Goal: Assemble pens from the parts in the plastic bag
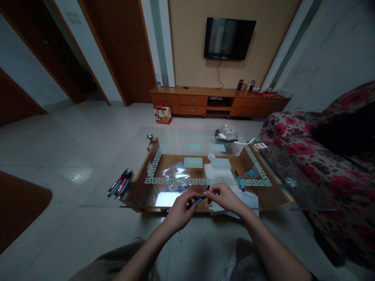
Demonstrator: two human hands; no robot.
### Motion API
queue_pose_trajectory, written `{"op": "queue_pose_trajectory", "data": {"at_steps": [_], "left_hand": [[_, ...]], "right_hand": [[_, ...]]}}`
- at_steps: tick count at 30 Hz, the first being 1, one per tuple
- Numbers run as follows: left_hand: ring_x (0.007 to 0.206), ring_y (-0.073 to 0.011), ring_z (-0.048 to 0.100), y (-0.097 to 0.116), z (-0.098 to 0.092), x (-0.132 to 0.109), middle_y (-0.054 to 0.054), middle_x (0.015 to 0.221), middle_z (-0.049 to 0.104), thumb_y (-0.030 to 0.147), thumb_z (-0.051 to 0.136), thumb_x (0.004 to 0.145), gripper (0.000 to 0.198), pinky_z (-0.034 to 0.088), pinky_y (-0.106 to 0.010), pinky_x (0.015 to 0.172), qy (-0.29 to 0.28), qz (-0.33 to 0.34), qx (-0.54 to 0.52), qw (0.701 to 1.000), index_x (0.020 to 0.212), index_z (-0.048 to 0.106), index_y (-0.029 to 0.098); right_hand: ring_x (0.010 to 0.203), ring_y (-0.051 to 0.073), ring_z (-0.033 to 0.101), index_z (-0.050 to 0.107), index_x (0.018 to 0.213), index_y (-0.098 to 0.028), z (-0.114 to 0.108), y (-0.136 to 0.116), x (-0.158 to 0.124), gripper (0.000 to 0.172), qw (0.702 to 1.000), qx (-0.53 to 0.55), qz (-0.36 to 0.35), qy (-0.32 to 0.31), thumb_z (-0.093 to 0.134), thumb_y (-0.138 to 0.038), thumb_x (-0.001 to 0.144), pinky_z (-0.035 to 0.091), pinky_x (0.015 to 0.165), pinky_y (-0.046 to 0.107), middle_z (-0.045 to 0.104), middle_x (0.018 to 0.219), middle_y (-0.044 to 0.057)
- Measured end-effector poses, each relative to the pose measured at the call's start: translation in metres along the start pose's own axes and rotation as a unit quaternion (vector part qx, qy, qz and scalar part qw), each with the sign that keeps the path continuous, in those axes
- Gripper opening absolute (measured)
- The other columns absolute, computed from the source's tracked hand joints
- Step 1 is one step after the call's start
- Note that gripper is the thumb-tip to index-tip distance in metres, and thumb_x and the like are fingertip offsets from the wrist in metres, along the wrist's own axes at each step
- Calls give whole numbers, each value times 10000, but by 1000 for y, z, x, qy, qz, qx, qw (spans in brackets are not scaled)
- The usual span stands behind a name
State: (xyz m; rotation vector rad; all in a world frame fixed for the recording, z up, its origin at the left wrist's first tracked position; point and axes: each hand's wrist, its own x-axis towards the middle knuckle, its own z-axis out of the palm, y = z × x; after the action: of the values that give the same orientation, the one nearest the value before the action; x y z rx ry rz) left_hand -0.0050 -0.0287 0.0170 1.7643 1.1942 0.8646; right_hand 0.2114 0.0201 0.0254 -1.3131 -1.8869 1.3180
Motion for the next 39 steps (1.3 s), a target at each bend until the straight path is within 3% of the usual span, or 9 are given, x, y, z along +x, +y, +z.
{"op": "queue_pose_trajectory", "data": {"at_steps": [5,10,15,18,24,29,33,36,39], "left_hand": [[891,-183,616,0,1,0,-53,1095,697,127,538,835,343,469,-278,748,-4,1,-2,1000,1132,678,227],[831,-170,602,-6,2,-1,-40,1040,701,150,549,835,328,465,-274,725,18,-18,12,1000,1128,675,229],[824,-169,605,-10,3,-1,-43,1016,701,149,547,836,314,450,-261,693,23,-29,15,999,1116,674,215],[823,-167,607,-8,3,-1,-44,1008,703,135,550,829,307,453,-262,705,21,-26,9,999,1099,677,210],[849,-173,605,-2,2,0,-48,1041,699,134,557,830,315,459,-277,749,10,-14,0,1000,1110,676,218],[822,-173,600,-4,2,0,-48,1026,701,156,559,837,307,452,-275,716,22,-31,12,999,1113,679,217],[843,-179,607,-5,2,-1,-56,1028,701,150,561,829,309,454,-273,713,19,-33,6,999,1107,683,210],[840,-178,607,-5,2,-1,-55,1017,701,144,556,825,304,457,-277,723,15,-32,2,999,1093,684,206],[833,-174,603,-3,2,-1,-51,1025,700,140,554,819,304,457,-279,728,11,-32,2,999,1089,678,204]], "right_hand": [[652,172,637,682,683,-175,0,-1,0,463,999,-28,-15,-2,533,-556,900,450,633,268,708,667,40],[739,174,622,678,905,-175,1,3,2,248,998,-25,-31,44,614,-411,862,459,666,270,706,818,36],[769,168,594,651,865,-177,-1,6,3,120,997,-33,-55,42,623,-287,828,450,697,267,671,824,23],[741,165,582,659,828,-173,-1,7,2,173,996,-53,-48,45,605,-335,853,437,679,263,664,787,21],[634,152,544,624,639,-172,-1,4,2,439,995,-88,-34,38,508,-487,922,383,603,254,600,623,5],[763,170,592,667,862,-181,-2,0,1,242,997,-45,-47,45,584,-408,882,435,688,263,676,820,22],[767,168,589,642,852,-181,-1,4,1,119,997,-34,-58,28,619,-297,837,437,683,261,666,822,21],[734,161,570,632,797,-180,0,7,2,166,997,-43,-54,30,598,-329,861,424,667,257,640,760,8],[663,148,528,601,680,-176,1,7,3,345,996,-72,-46,33,528,-418,915,386,615,250,582,659,-5]]}}
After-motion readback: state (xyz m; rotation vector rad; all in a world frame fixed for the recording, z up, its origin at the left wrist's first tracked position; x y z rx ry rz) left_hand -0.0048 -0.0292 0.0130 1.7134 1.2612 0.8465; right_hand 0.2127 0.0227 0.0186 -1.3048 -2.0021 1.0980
